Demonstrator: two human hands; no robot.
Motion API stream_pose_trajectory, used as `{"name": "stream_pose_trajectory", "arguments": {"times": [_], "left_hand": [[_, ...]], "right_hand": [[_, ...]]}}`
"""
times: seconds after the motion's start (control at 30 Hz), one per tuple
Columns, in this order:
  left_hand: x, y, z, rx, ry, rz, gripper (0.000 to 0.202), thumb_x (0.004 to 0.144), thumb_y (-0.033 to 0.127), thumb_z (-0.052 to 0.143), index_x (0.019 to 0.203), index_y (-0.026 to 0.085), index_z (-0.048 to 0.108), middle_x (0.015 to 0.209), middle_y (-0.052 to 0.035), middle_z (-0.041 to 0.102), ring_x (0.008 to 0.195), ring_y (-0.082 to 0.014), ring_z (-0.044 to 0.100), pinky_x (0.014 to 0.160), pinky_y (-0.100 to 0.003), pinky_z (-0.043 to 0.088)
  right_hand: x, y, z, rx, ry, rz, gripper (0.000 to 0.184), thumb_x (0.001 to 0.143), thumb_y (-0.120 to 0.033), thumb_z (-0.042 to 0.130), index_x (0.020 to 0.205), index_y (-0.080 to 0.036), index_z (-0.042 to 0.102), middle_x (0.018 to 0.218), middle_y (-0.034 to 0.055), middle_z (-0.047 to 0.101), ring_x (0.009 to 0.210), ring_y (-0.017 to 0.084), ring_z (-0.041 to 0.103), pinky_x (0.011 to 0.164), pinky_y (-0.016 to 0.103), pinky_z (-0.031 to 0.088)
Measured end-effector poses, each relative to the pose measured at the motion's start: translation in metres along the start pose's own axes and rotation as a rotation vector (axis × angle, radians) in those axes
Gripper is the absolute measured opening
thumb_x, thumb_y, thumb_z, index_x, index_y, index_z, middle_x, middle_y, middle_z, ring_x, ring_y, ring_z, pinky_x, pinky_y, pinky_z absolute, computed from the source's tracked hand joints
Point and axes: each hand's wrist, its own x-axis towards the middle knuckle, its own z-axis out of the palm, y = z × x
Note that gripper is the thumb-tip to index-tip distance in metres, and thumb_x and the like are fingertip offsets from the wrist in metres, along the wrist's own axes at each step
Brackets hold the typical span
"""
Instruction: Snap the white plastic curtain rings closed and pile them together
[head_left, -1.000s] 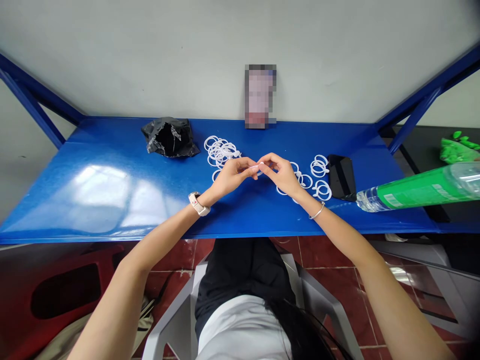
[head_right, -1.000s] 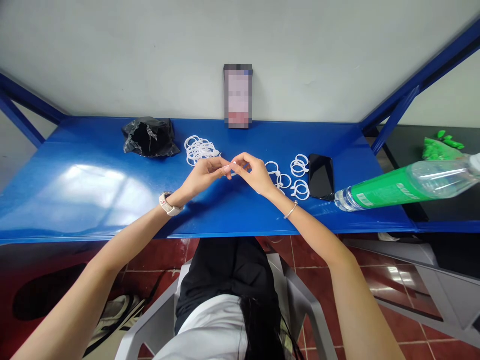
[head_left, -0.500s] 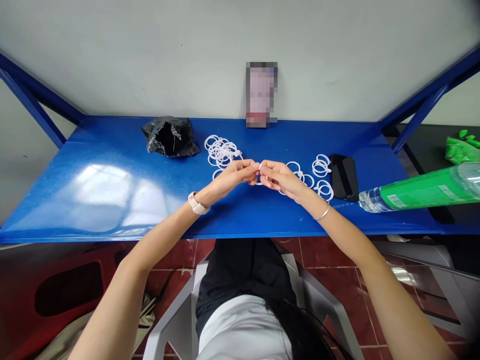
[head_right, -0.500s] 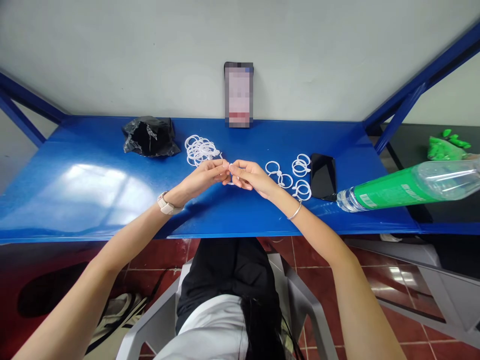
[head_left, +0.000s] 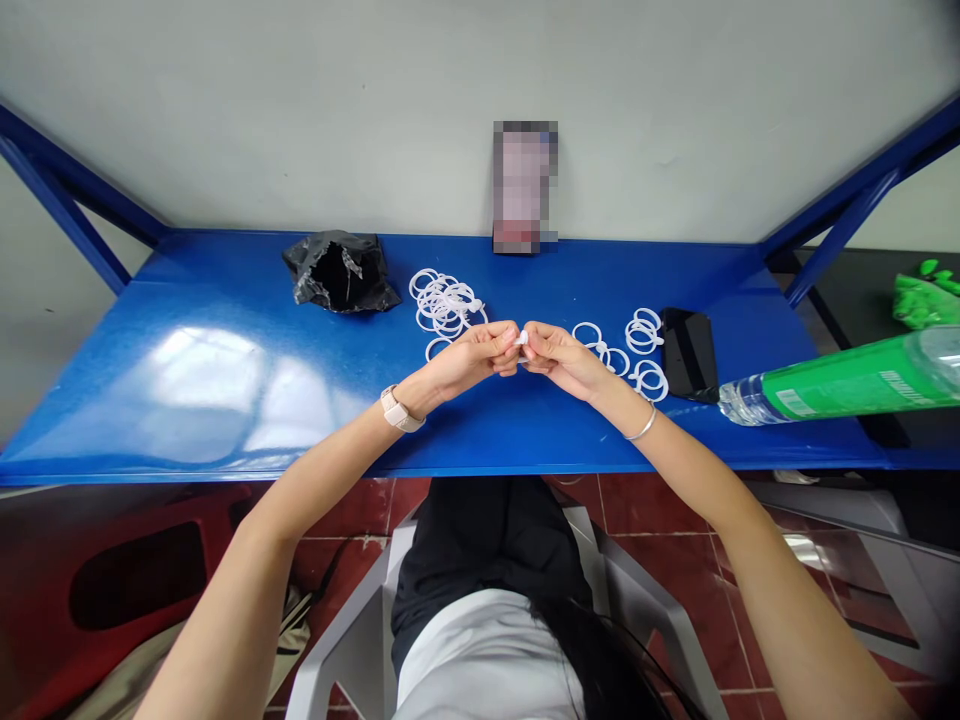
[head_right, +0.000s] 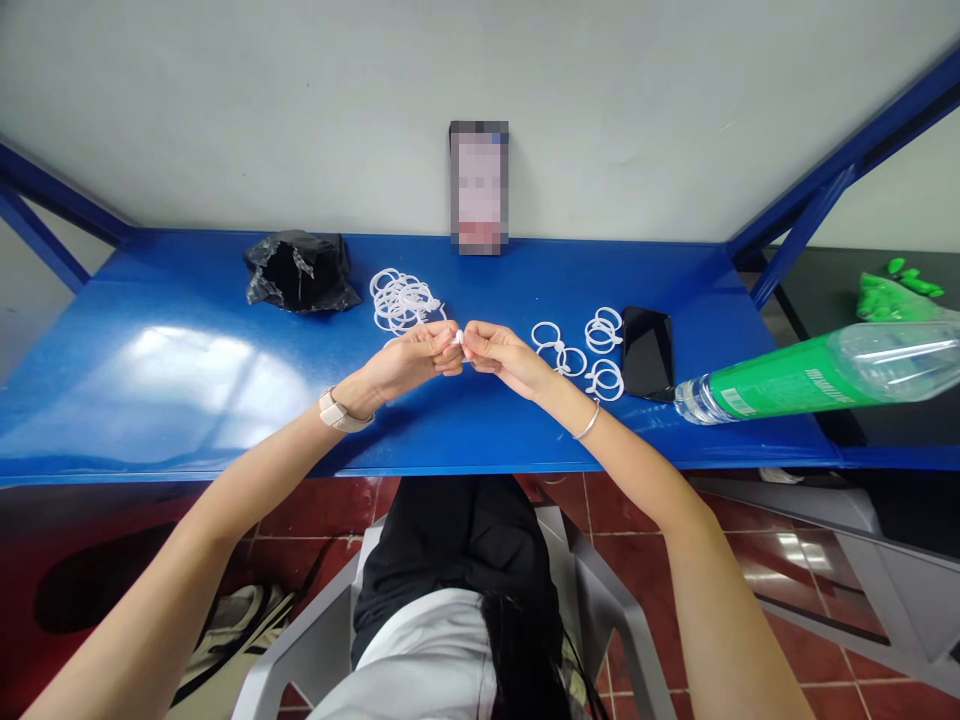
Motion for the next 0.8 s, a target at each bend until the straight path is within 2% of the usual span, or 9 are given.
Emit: {"name": "stream_pose_trajectory", "arguments": {"times": [0.17,0.43,0.6,0.7,0.8], "left_hand": [[0.0,-0.001,0.001,-0.038,0.028,0.006,0.052,0.077,0.055,0.078,0.061,0.017,0.046,0.057,0.0047,0.036,0.055,-0.0079,0.03,0.057,-0.025,0.03],[0.001,-0.007,0.0,-0.097,0.029,0.041,0.051,0.077,0.049,0.08,0.061,0.016,0.045,0.058,0.0044,0.038,0.054,-0.0064,0.032,0.056,-0.023,0.03],[0.0,-0.003,0.003,-0.123,0.014,0.098,0.053,0.075,0.05,0.081,0.06,0.017,0.043,0.055,0.0057,0.034,0.054,-0.007,0.031,0.057,-0.023,0.031],[-0.002,0.002,0.006,-0.081,0.003,0.105,0.053,0.079,0.051,0.078,0.06,0.017,0.041,0.055,0.0054,0.033,0.054,-0.0076,0.032,0.057,-0.025,0.032],[-0.004,0.005,0.006,0.029,0.022,0.126,0.054,0.081,0.057,0.073,0.062,0.018,0.042,0.058,0.005,0.035,0.055,-0.008,0.033,0.058,-0.026,0.032]], "right_hand": [[0.001,0.003,-0.003,0.025,-0.025,-0.021,0.05,0.074,-0.056,0.08,0.064,-0.017,0.05,0.059,-0.0078,0.042,0.047,0.003,0.023,0.047,0.022,0.017],[0.002,0.004,-0.004,0.014,0.0,-0.005,0.053,0.07,-0.059,0.082,0.062,-0.017,0.05,0.06,-0.0065,0.044,0.05,0.004,0.026,0.048,0.022,0.018],[-0.001,-0.001,-0.002,0.071,0.009,-0.023,0.056,0.065,-0.059,0.085,0.061,-0.019,0.046,0.056,-0.008,0.038,0.049,0.005,0.025,0.048,0.021,0.023],[-0.004,-0.006,0.0,0.06,-0.027,-0.033,0.054,0.07,-0.058,0.082,0.062,-0.019,0.045,0.058,-0.0076,0.04,0.05,0.005,0.027,0.048,0.021,0.026],[-0.005,-0.01,-0.001,-0.041,-0.027,-0.061,0.047,0.075,-0.058,0.078,0.067,-0.018,0.054,0.062,-0.0061,0.047,0.051,0.005,0.032,0.05,0.022,0.028]]}}
